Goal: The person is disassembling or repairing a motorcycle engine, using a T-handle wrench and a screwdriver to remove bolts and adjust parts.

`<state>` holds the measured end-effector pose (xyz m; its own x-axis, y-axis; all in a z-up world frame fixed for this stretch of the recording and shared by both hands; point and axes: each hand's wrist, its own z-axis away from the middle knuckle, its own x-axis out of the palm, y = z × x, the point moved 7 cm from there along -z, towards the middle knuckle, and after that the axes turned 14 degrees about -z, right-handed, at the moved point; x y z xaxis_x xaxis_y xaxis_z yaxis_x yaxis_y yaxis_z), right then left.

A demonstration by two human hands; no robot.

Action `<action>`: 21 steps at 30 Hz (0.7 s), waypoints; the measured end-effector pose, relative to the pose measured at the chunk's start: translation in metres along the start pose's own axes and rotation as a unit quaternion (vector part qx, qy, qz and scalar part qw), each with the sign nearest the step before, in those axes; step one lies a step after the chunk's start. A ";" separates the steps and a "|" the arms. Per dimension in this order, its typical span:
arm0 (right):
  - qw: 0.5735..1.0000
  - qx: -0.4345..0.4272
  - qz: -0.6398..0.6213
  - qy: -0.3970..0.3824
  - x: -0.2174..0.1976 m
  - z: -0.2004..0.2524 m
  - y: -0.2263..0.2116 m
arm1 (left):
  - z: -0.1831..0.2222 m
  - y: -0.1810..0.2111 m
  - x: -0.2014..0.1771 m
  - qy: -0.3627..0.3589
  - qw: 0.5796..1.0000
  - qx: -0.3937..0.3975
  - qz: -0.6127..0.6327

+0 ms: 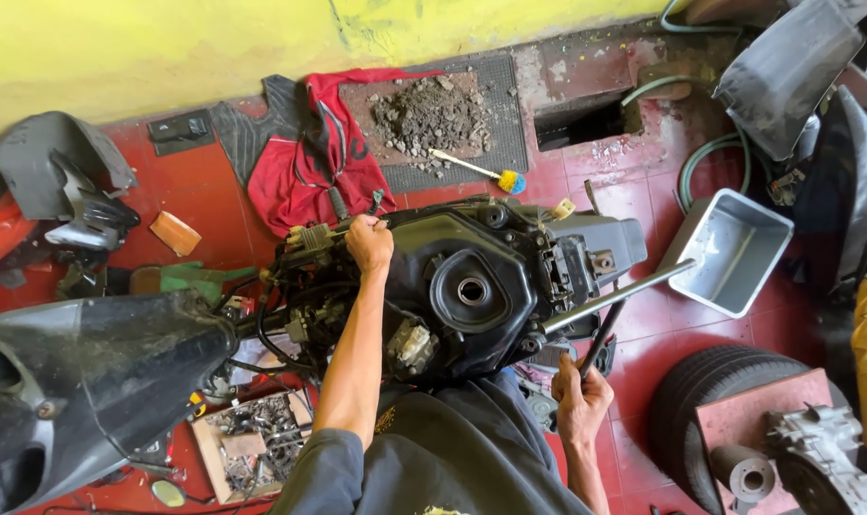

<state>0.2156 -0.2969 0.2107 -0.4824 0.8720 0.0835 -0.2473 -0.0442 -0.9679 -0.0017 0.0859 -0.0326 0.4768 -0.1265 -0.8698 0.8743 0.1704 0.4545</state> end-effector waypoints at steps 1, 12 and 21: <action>1.000 0.000 -0.002 0.002 0.000 -0.001 0.001 | 0.002 0.001 -0.002 0.000 1.000 0.002 -0.001; 0.999 -0.003 0.021 -0.027 0.004 -0.001 0.004 | 0.017 0.019 -0.025 -0.035 0.992 -0.095 -0.071; 0.998 0.013 0.049 -0.027 0.020 -0.002 -0.006 | 0.011 0.027 -0.021 0.032 0.996 0.086 -0.003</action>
<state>0.2091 -0.2781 0.2180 -0.5494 0.8356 0.0014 -0.2172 -0.1412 -0.9659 0.0131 0.0826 0.0003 0.4701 -0.0642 -0.8803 0.8820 -0.0014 0.4712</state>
